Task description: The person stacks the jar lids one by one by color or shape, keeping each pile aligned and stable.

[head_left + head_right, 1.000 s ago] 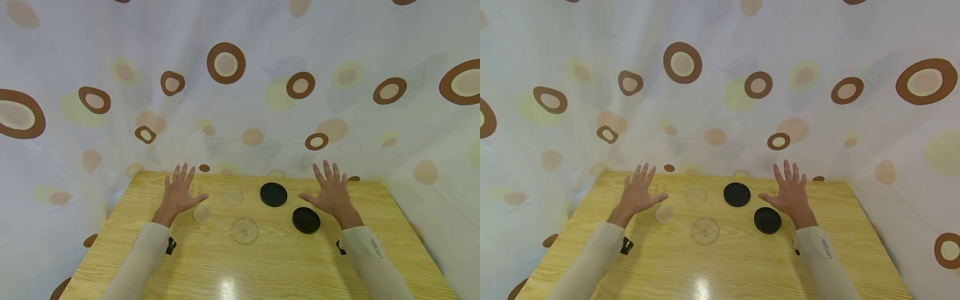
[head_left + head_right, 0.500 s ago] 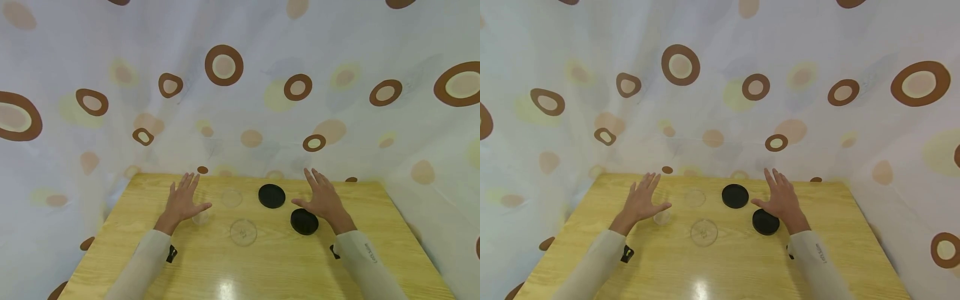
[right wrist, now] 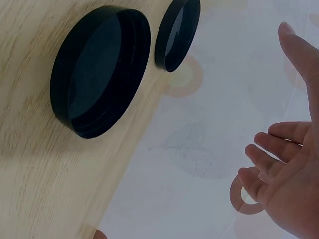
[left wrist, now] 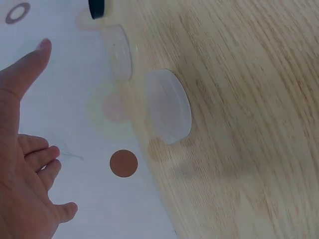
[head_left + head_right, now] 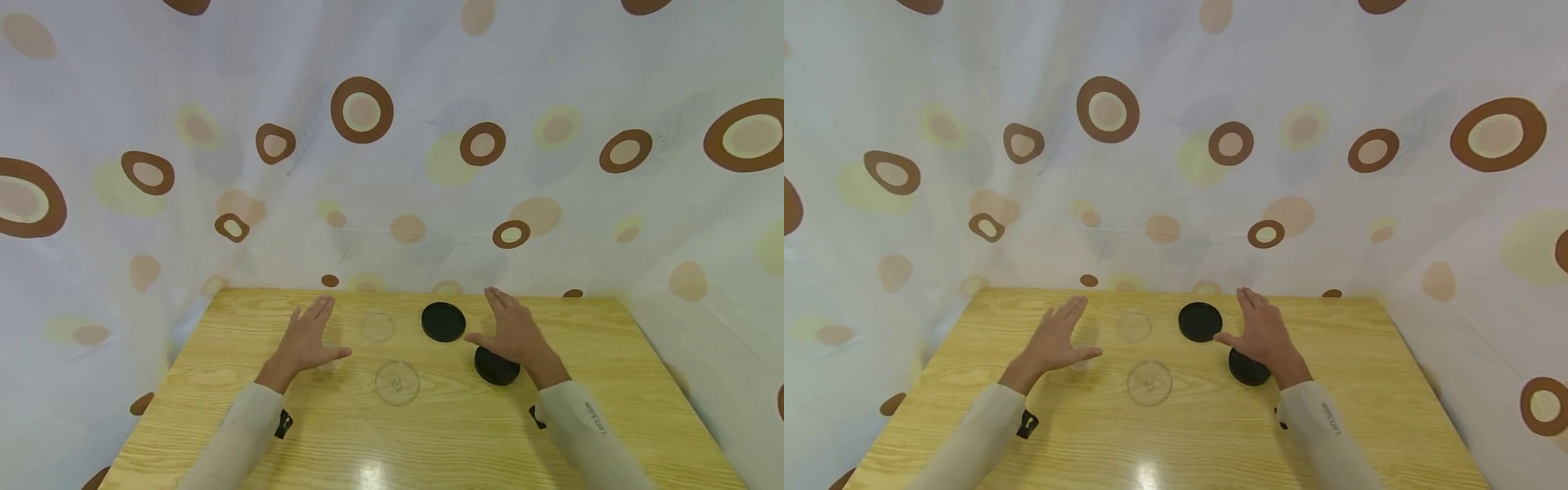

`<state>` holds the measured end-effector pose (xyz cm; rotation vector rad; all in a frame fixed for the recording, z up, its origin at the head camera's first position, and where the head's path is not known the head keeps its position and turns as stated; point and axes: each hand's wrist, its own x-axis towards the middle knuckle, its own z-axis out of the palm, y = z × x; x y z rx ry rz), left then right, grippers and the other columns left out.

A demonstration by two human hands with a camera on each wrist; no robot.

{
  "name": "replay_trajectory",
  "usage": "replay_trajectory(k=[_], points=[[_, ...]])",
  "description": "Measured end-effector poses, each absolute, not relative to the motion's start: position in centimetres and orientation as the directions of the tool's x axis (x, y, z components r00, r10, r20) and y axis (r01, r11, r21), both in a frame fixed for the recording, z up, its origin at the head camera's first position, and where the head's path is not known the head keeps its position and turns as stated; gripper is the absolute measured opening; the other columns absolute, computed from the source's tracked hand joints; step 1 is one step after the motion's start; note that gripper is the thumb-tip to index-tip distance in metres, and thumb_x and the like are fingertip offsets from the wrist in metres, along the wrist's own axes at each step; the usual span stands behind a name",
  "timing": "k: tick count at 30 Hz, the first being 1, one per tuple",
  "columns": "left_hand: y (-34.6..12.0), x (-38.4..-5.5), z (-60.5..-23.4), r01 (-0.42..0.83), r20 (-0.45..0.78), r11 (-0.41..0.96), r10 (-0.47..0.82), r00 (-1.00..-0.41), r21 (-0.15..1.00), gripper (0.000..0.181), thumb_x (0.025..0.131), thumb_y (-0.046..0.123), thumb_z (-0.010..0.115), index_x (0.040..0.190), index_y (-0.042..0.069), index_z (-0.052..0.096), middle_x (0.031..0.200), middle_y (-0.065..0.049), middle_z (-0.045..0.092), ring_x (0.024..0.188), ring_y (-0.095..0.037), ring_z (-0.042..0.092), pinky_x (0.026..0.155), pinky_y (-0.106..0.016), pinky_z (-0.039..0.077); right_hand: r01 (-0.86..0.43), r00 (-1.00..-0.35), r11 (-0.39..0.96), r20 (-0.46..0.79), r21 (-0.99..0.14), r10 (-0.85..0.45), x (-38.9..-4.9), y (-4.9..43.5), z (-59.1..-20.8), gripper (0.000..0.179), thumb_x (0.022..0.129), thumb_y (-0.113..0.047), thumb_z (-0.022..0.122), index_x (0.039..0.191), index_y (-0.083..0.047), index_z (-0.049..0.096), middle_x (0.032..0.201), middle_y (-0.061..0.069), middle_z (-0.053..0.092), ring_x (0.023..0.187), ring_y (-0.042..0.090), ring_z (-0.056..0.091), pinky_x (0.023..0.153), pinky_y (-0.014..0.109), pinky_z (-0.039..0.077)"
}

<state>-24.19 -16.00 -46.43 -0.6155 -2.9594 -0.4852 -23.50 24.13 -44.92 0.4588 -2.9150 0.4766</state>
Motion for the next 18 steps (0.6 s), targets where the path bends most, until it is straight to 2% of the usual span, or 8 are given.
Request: replay_trajectory(k=[6, 10, 18], points=[[-15.8, -24.0, -47.1, 0.394, 0.102, 0.856, 0.383, -0.918, 0.335, 0.103, 0.075, 0.054, 0.074, 0.149, 0.003, 0.025, 0.153, -0.015, 0.032, 0.14, -0.033, 0.032, 0.117, -0.06, 0.013, -0.348, -0.935, 0.893, 0.173, -0.286, -0.309, -23.3, 22.9, -44.7, 0.096, 0.076, -0.049, 0.074, 0.143, 0.007, 0.034, 0.145, 0.026, 0.038, 0.132, 0.045, 0.037, 0.103, 0.065, 0.033], [-15.4, -24.2, -47.6, 0.41, 0.098, 0.844, 0.402, -0.91, 0.346, 0.102, 0.075, 0.051, 0.075, 0.149, 0.002, 0.025, 0.153, -0.015, 0.032, 0.141, -0.032, 0.032, 0.118, -0.057, 0.015, -0.348, -0.935, 0.893, 0.169, -0.286, -0.31, -23.2, 22.5, -44.8, 0.094, 0.076, -0.047, 0.075, 0.142, 0.006, 0.035, 0.144, 0.026, 0.04, 0.131, 0.045, 0.039, 0.104, 0.064, 0.033], [-14.1, -24.0, -48.2, 0.38, 0.033, 0.821, 0.406, -0.913, 0.427, 0.099, 0.077, 0.047, 0.076, 0.15, 0.006, 0.024, 0.156, -0.012, 0.027, 0.143, -0.033, 0.026, 0.114, -0.055, 0.028, -0.388, -0.921, 0.878, 0.159, -0.282, -0.356, -23.0, 21.1, -45.7, 0.09, 0.074, -0.043, 0.078, 0.14, 0.004, 0.039, 0.141, 0.024, 0.044, 0.128, 0.044, 0.043, 0.103, 0.063, 0.035]])
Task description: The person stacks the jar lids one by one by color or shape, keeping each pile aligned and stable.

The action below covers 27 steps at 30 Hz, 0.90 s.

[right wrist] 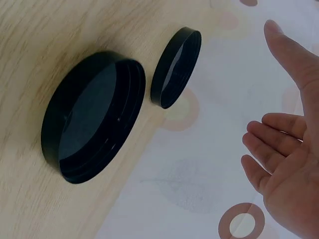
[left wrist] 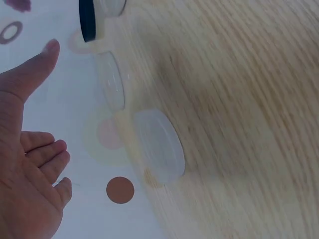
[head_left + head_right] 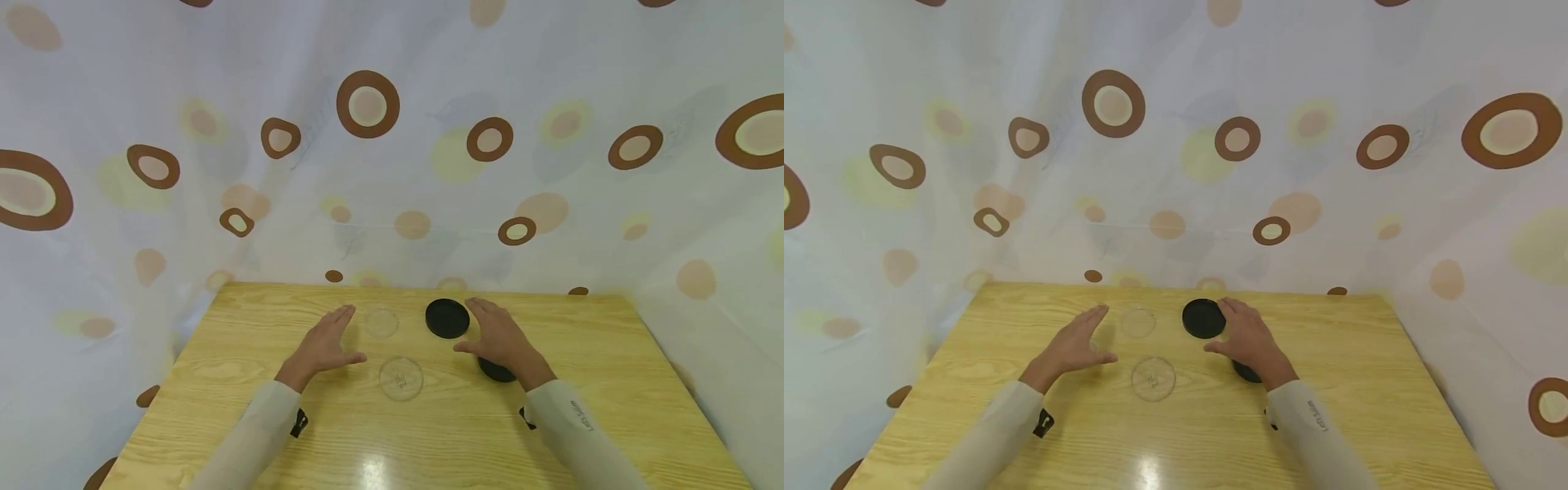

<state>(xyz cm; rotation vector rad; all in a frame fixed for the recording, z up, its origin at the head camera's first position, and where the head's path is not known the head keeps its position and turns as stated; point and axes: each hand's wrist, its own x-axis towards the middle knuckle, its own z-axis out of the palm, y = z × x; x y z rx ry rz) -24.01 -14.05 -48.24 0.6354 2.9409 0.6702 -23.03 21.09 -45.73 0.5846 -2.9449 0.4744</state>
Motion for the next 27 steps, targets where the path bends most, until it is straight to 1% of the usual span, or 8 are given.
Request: replay_trajectory(k=[4, 6, 12, 17, 19, 23, 27], points=[[-13.5, -23.8, -48.6, 0.37, 0.007, 0.823, 0.407, -0.913, 0.43, 0.099, 0.076, 0.047, 0.076, 0.151, 0.007, 0.024, 0.156, -0.01, 0.027, 0.143, -0.032, 0.028, 0.11, -0.053, 0.035, -0.404, -0.915, 0.871, 0.152, -0.282, -0.375, -22.9, 20.3, -46.1, 0.088, 0.074, -0.042, 0.079, 0.139, 0.004, 0.042, 0.14, 0.024, 0.046, 0.127, 0.043, 0.045, 0.103, 0.062, 0.037], [-13.3, -23.7, -48.6, 0.368, 0.001, 0.824, 0.407, -0.913, 0.432, 0.099, 0.076, 0.046, 0.077, 0.15, 0.007, 0.025, 0.155, -0.011, 0.028, 0.142, -0.032, 0.029, 0.11, -0.053, 0.036, -0.403, -0.915, 0.87, 0.147, -0.285, -0.376, -22.8, 20.0, -46.2, 0.087, 0.073, -0.042, 0.079, 0.139, 0.003, 0.043, 0.14, 0.024, 0.046, 0.127, 0.043, 0.045, 0.103, 0.062, 0.037], [-12.9, -23.1, -48.2, 0.348, -0.033, 0.819, 0.406, -0.913, 0.456, 0.098, 0.076, 0.043, 0.078, 0.15, 0.007, 0.025, 0.155, -0.012, 0.029, 0.141, -0.032, 0.03, 0.111, -0.052, 0.035, -0.386, -0.922, 0.862, 0.099, -0.328, -0.375, -22.6, 19.6, -46.7, 0.087, 0.074, -0.041, 0.079, 0.14, 0.001, 0.041, 0.142, 0.023, 0.044, 0.128, 0.043, 0.044, 0.103, 0.061, 0.038], [-12.9, -22.9, -48.4, 0.349, -0.047, 0.82, 0.413, -0.909, 0.454, 0.097, 0.076, 0.042, 0.078, 0.15, 0.006, 0.026, 0.154, -0.013, 0.031, 0.141, -0.033, 0.031, 0.111, -0.05, 0.035, -0.379, -0.92, 0.851, 0.045, -0.364, -0.39, -22.4, 19.1, -47.2, 0.087, 0.076, -0.041, 0.077, 0.142, -0.001, 0.039, 0.145, 0.021, 0.042, 0.131, 0.042, 0.042, 0.104, 0.059, 0.038], [-12.8, -22.9, -48.5, 0.347, -0.055, 0.816, 0.417, -0.907, 0.462, 0.097, 0.075, 0.041, 0.079, 0.149, 0.006, 0.027, 0.153, -0.013, 0.031, 0.14, -0.033, 0.032, 0.111, -0.05, 0.035, -0.382, -0.917, 0.849, 0.036, -0.366, -0.397, -22.2, 18.9, -47.3, 0.086, 0.076, -0.041, 0.077, 0.142, -0.002, 0.04, 0.145, 0.021, 0.042, 0.131, 0.041, 0.042, 0.105, 0.058, 0.037], [-12.6, -22.8, -48.8, 0.348, -0.07, 0.806, 0.43, -0.9, 0.479, 0.095, 0.075, 0.039, 0.079, 0.149, 0.006, 0.028, 0.153, -0.014, 0.031, 0.141, -0.033, 0.032, 0.112, -0.049, 0.034, -0.395, -0.911, 0.846, 0.036, -0.358, -0.411, -22.0, 18.4, -47.4, 0.084, 0.076, -0.039, 0.078, 0.141, -0.001, 0.041, 0.144, 0.02, 0.043, 0.13, 0.041, 0.044, 0.104, 0.057, 0.04], [-12.3, -22.8, -49.0, 0.357, -0.078, 0.807, 0.441, -0.894, 0.47, 0.094, 0.076, 0.038, 0.079, 0.148, 0.006, 0.029, 0.153, -0.013, 0.032, 0.14, -0.032, 0.033, 0.112, -0.048, 0.035, -0.408, -0.906, 0.843, 0.04, -0.351, -0.422, -21.9, 17.8, -47.5, 0.083, 0.075, -0.037, 0.079, 0.141, 0.0, 0.042, 0.144, 0.02, 0.044, 0.129, 0.04, 0.045, 0.102, 0.055, 0.043]])
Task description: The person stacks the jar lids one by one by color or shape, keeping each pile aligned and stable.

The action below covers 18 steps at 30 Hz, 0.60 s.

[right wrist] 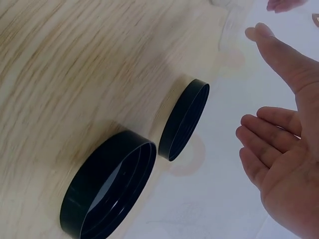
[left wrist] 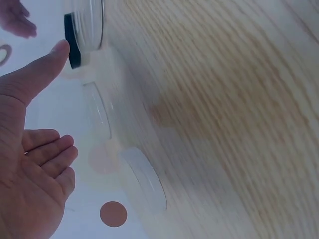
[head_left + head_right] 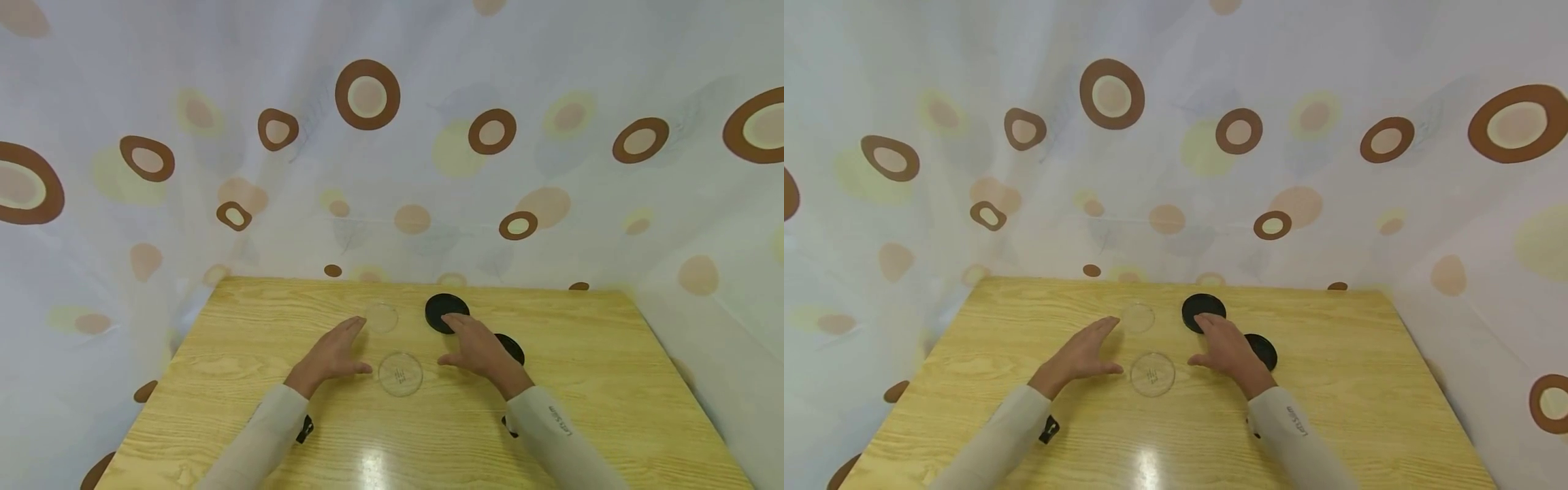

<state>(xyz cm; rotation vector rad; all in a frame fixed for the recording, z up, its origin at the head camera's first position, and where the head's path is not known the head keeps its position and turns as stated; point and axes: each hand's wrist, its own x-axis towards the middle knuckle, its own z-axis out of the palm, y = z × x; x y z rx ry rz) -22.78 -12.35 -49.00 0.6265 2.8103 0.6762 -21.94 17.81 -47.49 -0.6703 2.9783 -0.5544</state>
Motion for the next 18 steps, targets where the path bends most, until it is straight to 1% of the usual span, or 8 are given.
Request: replay_trajectory(k=[8, 11, 18], points=[[-11.8, -22.5, -49.2, 0.373, -0.084, 0.798, 0.463, -0.882, 0.474, 0.093, 0.073, 0.036, 0.082, 0.146, 0.004, 0.033, 0.151, -0.016, 0.035, 0.138, -0.035, 0.035, 0.112, -0.049, 0.035, -0.387, -0.91, 0.838, 0.01, -0.386, -0.415, -21.9, 17.0, -48.0, 0.081, 0.075, -0.033, 0.08, 0.14, -0.002, 0.043, 0.143, 0.019, 0.045, 0.13, 0.038, 0.045, 0.104, 0.052, 0.042], [-11.7, -22.4, -49.4, 0.375, -0.091, 0.799, 0.467, -0.88, 0.47, 0.094, 0.073, 0.036, 0.082, 0.147, 0.005, 0.033, 0.151, -0.015, 0.035, 0.138, -0.034, 0.036, 0.112, -0.048, 0.035, -0.385, -0.907, 0.834, -0.005, -0.394, -0.421, -21.8, 16.5, -48.1, 0.08, 0.076, -0.032, 0.079, 0.14, -0.001, 0.043, 0.143, 0.019, 0.045, 0.131, 0.038, 0.044, 0.106, 0.052, 0.041], [-11.4, -22.2, -49.9, 0.411, -0.095, 0.779, 0.509, -0.855, 0.474, 0.095, 0.071, 0.036, 0.083, 0.145, 0.002, 0.035, 0.15, -0.016, 0.036, 0.138, -0.035, 0.036, 0.112, -0.048, 0.034, -0.353, -0.91, 0.843, -0.062, -0.407, -0.411, -21.4, 15.6, -48.2, 0.078, 0.076, -0.03, 0.08, 0.139, -0.002, 0.044, 0.143, 0.018, 0.045, 0.131, 0.037, 0.043, 0.106, 0.051, 0.04]])
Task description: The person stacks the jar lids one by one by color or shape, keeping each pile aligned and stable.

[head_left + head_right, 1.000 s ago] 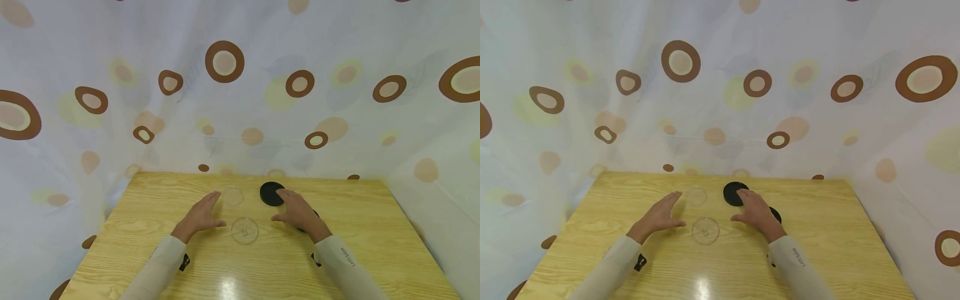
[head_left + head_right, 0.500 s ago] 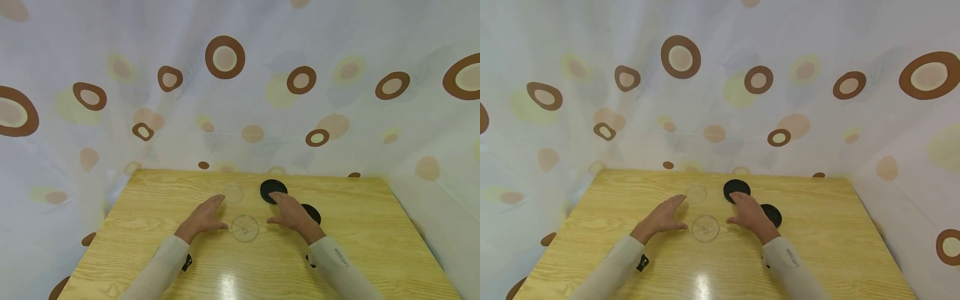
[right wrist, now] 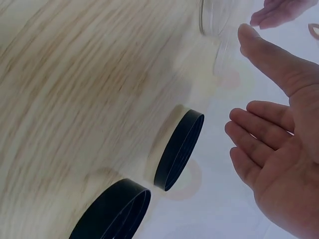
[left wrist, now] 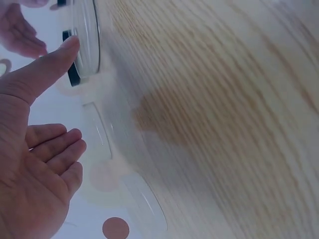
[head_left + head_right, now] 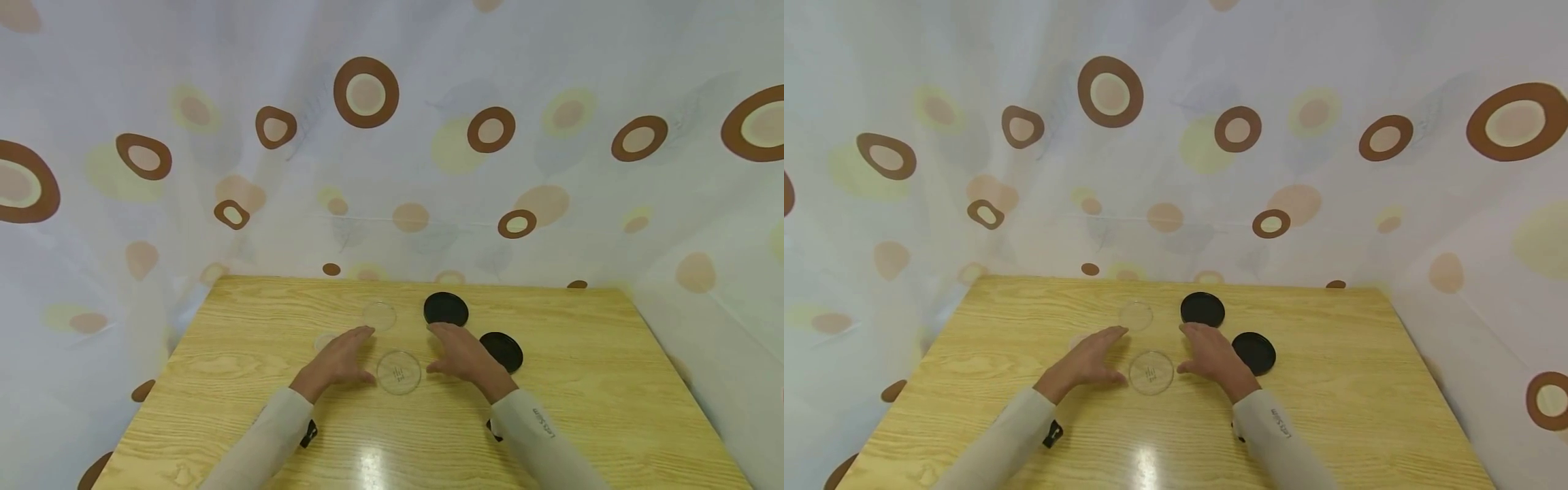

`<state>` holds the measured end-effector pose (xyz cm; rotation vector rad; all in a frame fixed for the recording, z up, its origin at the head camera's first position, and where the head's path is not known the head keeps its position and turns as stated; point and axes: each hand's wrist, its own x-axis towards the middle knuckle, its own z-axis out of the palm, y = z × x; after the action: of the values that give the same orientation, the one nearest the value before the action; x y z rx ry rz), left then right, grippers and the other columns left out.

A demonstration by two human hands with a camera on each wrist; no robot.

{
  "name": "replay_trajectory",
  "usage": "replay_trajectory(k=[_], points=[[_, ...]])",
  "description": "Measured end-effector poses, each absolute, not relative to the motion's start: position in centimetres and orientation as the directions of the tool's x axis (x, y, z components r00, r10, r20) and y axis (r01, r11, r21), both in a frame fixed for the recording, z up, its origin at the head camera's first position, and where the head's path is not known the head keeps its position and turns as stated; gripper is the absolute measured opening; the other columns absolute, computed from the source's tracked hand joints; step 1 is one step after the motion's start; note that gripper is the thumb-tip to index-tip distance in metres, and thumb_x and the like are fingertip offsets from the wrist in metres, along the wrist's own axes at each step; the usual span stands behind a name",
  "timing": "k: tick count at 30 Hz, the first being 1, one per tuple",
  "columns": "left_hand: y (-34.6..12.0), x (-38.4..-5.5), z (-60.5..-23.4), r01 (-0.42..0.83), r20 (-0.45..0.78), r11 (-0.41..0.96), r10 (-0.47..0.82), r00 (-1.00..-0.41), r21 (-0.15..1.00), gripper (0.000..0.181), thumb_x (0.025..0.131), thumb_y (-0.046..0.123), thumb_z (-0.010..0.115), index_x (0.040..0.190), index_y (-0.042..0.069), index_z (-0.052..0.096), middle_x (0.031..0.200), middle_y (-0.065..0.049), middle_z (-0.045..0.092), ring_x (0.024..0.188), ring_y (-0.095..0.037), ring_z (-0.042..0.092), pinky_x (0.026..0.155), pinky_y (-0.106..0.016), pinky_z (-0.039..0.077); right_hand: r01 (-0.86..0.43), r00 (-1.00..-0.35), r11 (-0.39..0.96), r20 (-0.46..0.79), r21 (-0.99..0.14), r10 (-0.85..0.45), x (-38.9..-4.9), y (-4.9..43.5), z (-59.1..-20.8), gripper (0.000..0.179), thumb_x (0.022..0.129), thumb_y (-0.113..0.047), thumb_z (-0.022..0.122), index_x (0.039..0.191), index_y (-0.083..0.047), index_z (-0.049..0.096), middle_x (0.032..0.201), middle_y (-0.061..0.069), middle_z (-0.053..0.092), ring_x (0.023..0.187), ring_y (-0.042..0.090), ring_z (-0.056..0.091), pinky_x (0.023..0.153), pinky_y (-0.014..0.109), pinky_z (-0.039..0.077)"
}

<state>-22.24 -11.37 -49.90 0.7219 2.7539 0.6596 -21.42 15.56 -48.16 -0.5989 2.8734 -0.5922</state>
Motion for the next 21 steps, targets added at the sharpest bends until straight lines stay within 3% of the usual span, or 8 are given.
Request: replay_trajectory(k=[21], points=[[-9.9, -21.7, -50.4, 0.475, -0.089, 0.76, 0.565, -0.82, 0.444, 0.084, 0.068, 0.035, 0.085, 0.136, 0.003, 0.048, 0.141, -0.014, 0.05, 0.131, -0.032, 0.046, 0.11, -0.044, 0.039, -0.378, -0.882, 0.843, -0.129, -0.382, -0.454, -21.1, 13.7, -49.7, 0.075, 0.068, -0.023, 0.086, 0.131, -0.001, 0.053, 0.134, 0.016, 0.055, 0.126, 0.034, 0.05, 0.107, 0.046, 0.04]])
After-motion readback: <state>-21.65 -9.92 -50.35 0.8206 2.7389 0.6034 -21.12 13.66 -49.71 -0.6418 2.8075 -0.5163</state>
